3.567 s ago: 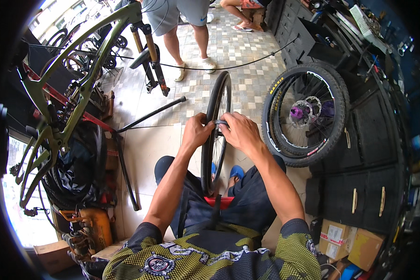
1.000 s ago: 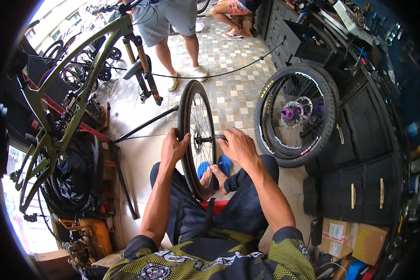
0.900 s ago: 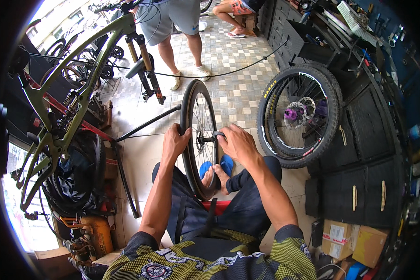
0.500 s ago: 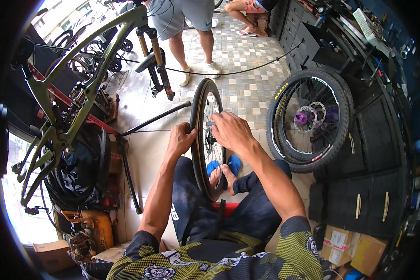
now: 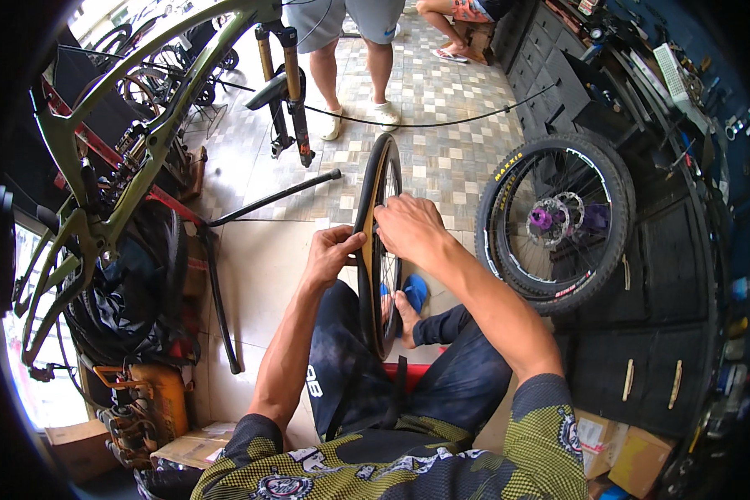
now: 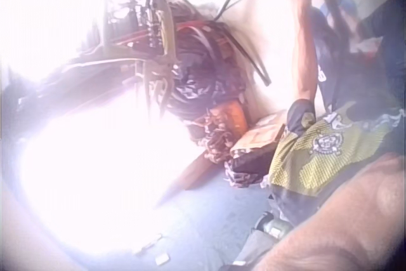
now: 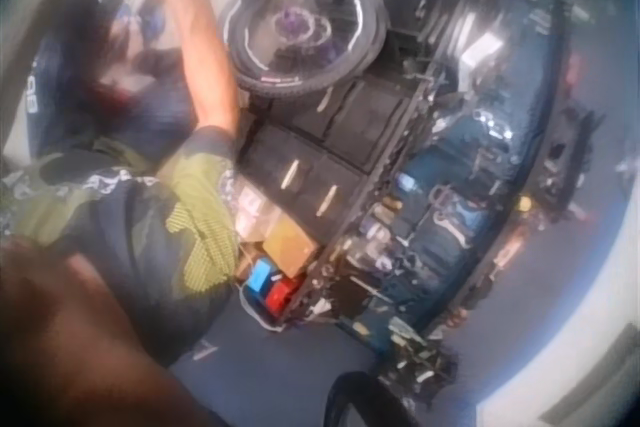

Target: The person removes a bicycle tire from the rim, inspects the inner tube, and then retrieves a tool from the workbench. The person then places the tool back and continues to handle the tire and rim.

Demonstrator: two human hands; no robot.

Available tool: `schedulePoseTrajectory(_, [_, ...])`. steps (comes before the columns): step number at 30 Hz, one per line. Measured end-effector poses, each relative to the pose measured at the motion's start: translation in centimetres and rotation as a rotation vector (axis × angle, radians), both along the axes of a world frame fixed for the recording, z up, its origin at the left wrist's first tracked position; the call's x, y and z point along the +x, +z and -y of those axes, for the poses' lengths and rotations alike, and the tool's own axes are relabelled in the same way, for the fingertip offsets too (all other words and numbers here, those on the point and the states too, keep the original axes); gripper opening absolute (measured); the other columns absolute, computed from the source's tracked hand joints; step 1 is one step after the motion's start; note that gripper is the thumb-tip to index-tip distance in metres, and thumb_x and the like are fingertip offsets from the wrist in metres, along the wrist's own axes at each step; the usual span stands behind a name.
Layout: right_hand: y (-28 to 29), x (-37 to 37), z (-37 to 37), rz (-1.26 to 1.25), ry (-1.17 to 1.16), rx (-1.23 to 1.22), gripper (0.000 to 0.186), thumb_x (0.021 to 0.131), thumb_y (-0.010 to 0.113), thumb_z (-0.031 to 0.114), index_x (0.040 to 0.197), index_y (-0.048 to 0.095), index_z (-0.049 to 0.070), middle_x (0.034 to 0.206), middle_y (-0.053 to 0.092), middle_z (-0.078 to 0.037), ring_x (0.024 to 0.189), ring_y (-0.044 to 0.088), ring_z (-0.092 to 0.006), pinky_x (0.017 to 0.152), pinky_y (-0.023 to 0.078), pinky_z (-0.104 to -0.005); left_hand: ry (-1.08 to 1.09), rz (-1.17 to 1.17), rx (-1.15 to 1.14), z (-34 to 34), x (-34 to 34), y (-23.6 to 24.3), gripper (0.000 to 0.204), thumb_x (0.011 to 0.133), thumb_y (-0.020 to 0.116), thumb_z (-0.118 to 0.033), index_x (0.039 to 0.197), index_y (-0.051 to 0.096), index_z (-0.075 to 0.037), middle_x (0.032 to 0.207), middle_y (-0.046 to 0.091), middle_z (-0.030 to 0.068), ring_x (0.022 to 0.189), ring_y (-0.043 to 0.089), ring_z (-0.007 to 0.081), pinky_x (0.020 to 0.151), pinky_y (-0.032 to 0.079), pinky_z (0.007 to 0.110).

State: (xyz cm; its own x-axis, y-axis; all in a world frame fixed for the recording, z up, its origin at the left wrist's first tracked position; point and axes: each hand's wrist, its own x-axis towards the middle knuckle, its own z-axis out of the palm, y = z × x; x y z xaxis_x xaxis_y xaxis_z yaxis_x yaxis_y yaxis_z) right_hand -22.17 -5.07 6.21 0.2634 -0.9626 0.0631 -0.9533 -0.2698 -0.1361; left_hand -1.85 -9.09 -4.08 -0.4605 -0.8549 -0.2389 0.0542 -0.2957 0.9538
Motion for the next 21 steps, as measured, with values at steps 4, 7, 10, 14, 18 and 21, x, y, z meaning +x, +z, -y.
schedulePoseTrajectory(4, [0.3, 0.8, 1.2, -0.113, 0.022, 0.03, 0.016, 0.087, 0.076, 0.016, 0.087, 0.079, 0.001, 0.092, 0.077, -0.019, 0.096, 0.076, -0.0362, 0.08, 0.062, -0.0483, 0.006, -0.014, 0.018, -0.2, -0.1, -0.2, 0.021, 0.102, 0.078, -0.019, 0.103, 0.079, 0.002, 0.089, 0.075, 0.0033, 0.078, 0.07, 0.0107, 0.067, 0.062, 0.031])
schedulePoseTrajectory(7, [0.7, 2.3, 1.9, -0.209, 0.015, 0.17, 0.017, 0.092, 0.073, 0.018, 0.096, 0.076, 0.002, 0.097, 0.075, -0.018, 0.101, 0.074, -0.0374, 0.084, 0.061, -0.0522, 0.005, -0.006, 0.009, -0.2, -0.1, -0.4, 0.021, 0.101, 0.078, -0.019, 0.102, 0.078, 0.002, 0.088, 0.075, 0.0028, 0.077, 0.069, 0.0104, 0.066, 0.061, 0.03])
schedulePoseTrajectory(10, [0.4, 2.1, 2.0, -0.138, 0.061, 0.131, 0.02, 0.094, 0.072, 0.018, 0.1, 0.073, -0.001, 0.098, 0.075, -0.02, 0.101, 0.074, -0.0388, 0.084, 0.061, -0.0525, 0.009, 0.008, 0.01, 0.0, 0.4, -0.4, 0.021, 0.102, 0.078, -0.019, 0.103, 0.078, 0.002, 0.088, 0.074, 0.0029, 0.077, 0.069, 0.0105, 0.067, 0.061, 0.03])
schedulePoseTrajectory(14, [-0.7, 0.5, 1.5, 0.061, 0.021, 0.179, 0.025, 0.099, 0.071, 0.022, 0.102, 0.069, -0.003, 0.096, 0.075, -0.024, 0.097, 0.074, -0.0428, 0.083, 0.059, -0.0552, 0.015, -0.031, 0.037, 0.0, 0.7, 0.0, 0.021, 0.102, 0.077, -0.018, 0.103, 0.078, 0.003, 0.087, 0.074, 0.0036, 0.078, 0.07, 0.0109, 0.068, 0.062, 0.031])
schedulePoseTrajectory(18, [-1.0, 0.8, 0.9, 0.057, -0.047, 0.216, 0.031, 0.103, 0.067, 0.028, 0.098, 0.067, -0.002, 0.09, 0.074, -0.024, 0.092, 0.073, -0.0461, 0.082, 0.057, -0.0571, 0.02, -0.017, 0.025, 0.0, 0.6, 0.3, 0.022, 0.102, 0.077, -0.018, 0.102, 0.078, 0.004, 0.087, 0.074, 0.0044, 0.078, 0.07, 0.0114, 0.068, 0.062, 0.031])
schedulePoseTrajectory(21, [-1.7, 0.9, 0.7, 0.071, -0.075, 0.2, 0.034, 0.104, 0.066, 0.033, 0.097, 0.066, -0.001, 0.087, 0.074, -0.023, 0.089, 0.074, -0.0456, 0.08, 0.057, -0.0569, 0.02, -0.011, 0.022, -0.1, 0.6, 0.2, 0.023, 0.103, 0.076, -0.018, 0.103, 0.078, 0.005, 0.088, 0.074, 0.0049, 0.078, 0.07, 0.0115, 0.068, 0.062, 0.031])
